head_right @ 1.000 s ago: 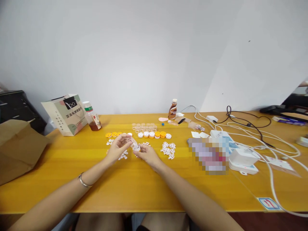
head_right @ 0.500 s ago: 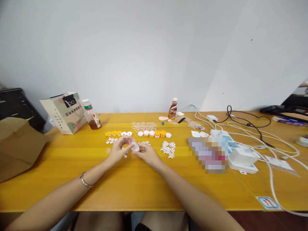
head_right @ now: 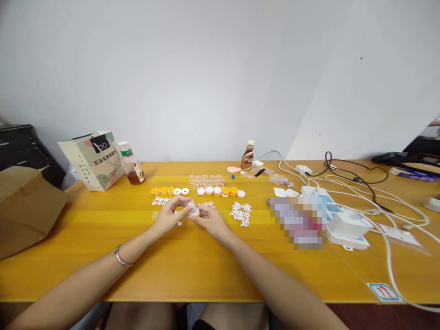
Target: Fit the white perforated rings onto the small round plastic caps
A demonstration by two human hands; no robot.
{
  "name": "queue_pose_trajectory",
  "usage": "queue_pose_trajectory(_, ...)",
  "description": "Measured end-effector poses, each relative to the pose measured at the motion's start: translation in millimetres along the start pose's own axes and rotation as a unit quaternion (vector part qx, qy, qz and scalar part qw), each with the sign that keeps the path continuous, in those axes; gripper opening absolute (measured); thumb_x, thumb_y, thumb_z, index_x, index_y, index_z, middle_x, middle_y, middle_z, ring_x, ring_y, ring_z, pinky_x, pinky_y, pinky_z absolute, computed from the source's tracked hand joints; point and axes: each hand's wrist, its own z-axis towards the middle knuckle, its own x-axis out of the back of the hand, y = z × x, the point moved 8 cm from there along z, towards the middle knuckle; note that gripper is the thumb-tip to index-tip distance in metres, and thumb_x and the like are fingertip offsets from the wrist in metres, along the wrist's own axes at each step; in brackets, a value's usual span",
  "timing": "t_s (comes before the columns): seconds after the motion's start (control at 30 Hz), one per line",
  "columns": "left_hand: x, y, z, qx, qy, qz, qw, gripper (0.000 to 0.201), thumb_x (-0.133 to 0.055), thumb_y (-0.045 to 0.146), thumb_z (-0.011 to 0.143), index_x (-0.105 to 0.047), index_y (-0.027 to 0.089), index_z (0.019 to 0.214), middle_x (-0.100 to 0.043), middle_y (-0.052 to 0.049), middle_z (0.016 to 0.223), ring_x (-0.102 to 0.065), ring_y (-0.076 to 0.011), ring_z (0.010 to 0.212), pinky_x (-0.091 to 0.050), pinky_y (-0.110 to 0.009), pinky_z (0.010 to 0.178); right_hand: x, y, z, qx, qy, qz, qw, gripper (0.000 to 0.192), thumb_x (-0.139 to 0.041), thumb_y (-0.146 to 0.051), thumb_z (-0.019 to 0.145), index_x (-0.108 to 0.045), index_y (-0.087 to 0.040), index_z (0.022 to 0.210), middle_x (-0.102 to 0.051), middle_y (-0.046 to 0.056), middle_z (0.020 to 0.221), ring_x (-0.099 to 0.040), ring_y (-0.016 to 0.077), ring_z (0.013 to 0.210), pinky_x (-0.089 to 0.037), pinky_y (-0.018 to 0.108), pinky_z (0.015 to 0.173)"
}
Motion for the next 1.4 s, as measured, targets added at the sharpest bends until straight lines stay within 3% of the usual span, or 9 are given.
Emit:
queue_pose_trajectory(0.3, -0.4, 2.3, 0.8, 0.032, -0.051, -0.059, 0.996, 0.027, -0.063, 0.033, 0.070, -0.060, 0.017, 0.092, -0.062, -0.006, 0.091, -0.057, -0.0175, 0.086, -0.043, -0.030, 0.080, -4.7, -6.7, -4.0, -0.001, -0.032, -0.017, 0.999, 0.028, -0.067, -0.040, 0.062, -0.063, -0.018, 0.079, -0.055, -0.001, 0.068, -0.044, 0.0106, 0.060, -0.035, 0.023, 0.056)
queue_pose_trajectory(0.57, -2.0, 7.0, 2.4, 0.010, -0.115, -0.085, 0.990, 0.027, -0.061, 0.031, 0.073, -0.058, 0.015, 0.094, -0.061, -0.007, 0.091, -0.056, -0.0170, 0.087, -0.043, -0.028, 0.078, -13.1, -17.0, -9.9, 0.016, -0.083, -0.015, 0.996, 0.023, -0.065, -0.040, 0.065, -0.061, -0.017, 0.069, -0.049, -0.003, 0.060, -0.042, 0.0097, 0.058, -0.034, 0.022, 0.057)
queue_pose_trajectory(0.67, 0.1, 11.8, 0.6, 0.002, -0.086, -0.058, 0.995, 0.025, -0.060, 0.030, 0.073, -0.058, 0.016, 0.093, -0.059, -0.006, 0.089, -0.055, -0.0168, 0.086, -0.043, -0.027, 0.076, -11.8, -16.9, -9.9, 0.020, -0.061, -0.029, 0.998, 0.024, -0.064, -0.040, 0.066, -0.062, -0.018, 0.073, -0.053, -0.001, 0.064, -0.046, 0.0110, 0.059, -0.037, 0.023, 0.059)
queue_pose_trajectory(0.83, 2.7, 13.5, -2.5, -0.007, -0.001, -0.022, 1.000, 0.021, -0.065, 0.030, 0.068, -0.055, 0.017, 0.080, -0.057, -0.002, 0.077, -0.053, -0.0138, 0.075, -0.041, -0.026, 0.074, -9.6, -22.3, -9.9, 0.059, -0.003, -0.065, 0.996, 0.030, -0.063, -0.039, 0.066, -0.063, -0.022, 0.090, -0.063, 0.002, 0.084, -0.055, 0.0201, 0.081, -0.041, 0.032, 0.075)
queue_pose_trajectory(0.97, 3.5, 12.7, -4.4, 0.002, 0.036, -0.027, 0.999, 0.023, -0.065, 0.032, 0.067, -0.053, 0.017, 0.080, -0.057, -0.003, 0.078, -0.053, -0.0143, 0.075, -0.041, -0.027, 0.074, -3.7, -20.8, -9.8, 0.049, 0.040, -0.075, 0.995, 0.026, -0.064, -0.035, 0.065, -0.064, -0.021, 0.088, -0.062, 0.000, 0.075, -0.055, 0.0192, 0.075, -0.040, 0.031, 0.071)
queue_pose_trajectory(1.07, -3.7, 14.6, -3.3, 0.010, -0.034, -0.093, 0.995, 0.026, -0.061, 0.035, 0.071, -0.055, 0.018, 0.090, -0.059, -0.006, 0.089, -0.054, -0.0173, 0.087, -0.042, -0.027, 0.076, -5.5, -16.7, -9.5, 0.033, 0.013, -0.030, 0.999, 0.022, -0.066, -0.035, 0.064, -0.063, -0.020, 0.080, -0.058, -0.002, 0.067, -0.051, 0.0138, 0.065, -0.038, 0.026, 0.064)
queue_pose_trajectory(1.2, -14.1, 12.0, -4.5, 0.062, -0.134, -0.218, 0.965, 0.038, -0.056, 0.043, 0.074, -0.055, 0.018, 0.103, -0.061, -0.008, 0.097, -0.056, -0.0209, 0.090, -0.043, -0.029, 0.075, -13.9, -9.1, -10.8, 0.003, -0.051, 0.087, 0.995, 0.023, -0.064, -0.039, 0.066, -0.060, -0.017, 0.069, -0.050, -0.003, 0.057, -0.042, 0.0084, 0.053, -0.033, 0.023, 0.053)
queue_pose_trajectory(1.3, -20.4, 9.8, -7.4, 0.096, -0.162, -0.270, 0.944, 0.043, -0.055, 0.045, 0.074, -0.055, 0.018, 0.107, -0.060, -0.009, 0.100, -0.057, -0.0214, 0.088, -0.044, -0.030, 0.074, -18.1, -6.6, -11.9, -0.012, -0.074, 0.135, 0.988, 0.025, -0.065, -0.040, 0.066, -0.060, -0.016, 0.071, -0.050, -0.002, 0.059, -0.042, 0.0080, 0.053, -0.032, 0.022, 0.053)
queue_pose_trajectory(1.4, -21.6, 10.9, -7.8, 0.084, -0.149, -0.278, 0.945, 0.044, -0.055, 0.048, 0.073, -0.056, 0.017, 0.105, -0.060, -0.010, 0.102, -0.057, -0.0211, 0.086, -0.044, -0.030, 0.072, -17.5, -7.9, -11.8, -0.011, -0.067, 0.128, 0.990, 0.025, -0.068, -0.039, 0.063, -0.060, -0.016, 0.072, -0.051, -0.002, 0.060, -0.043, 0.0082, 0.054, -0.032, 0.022, 0.054)
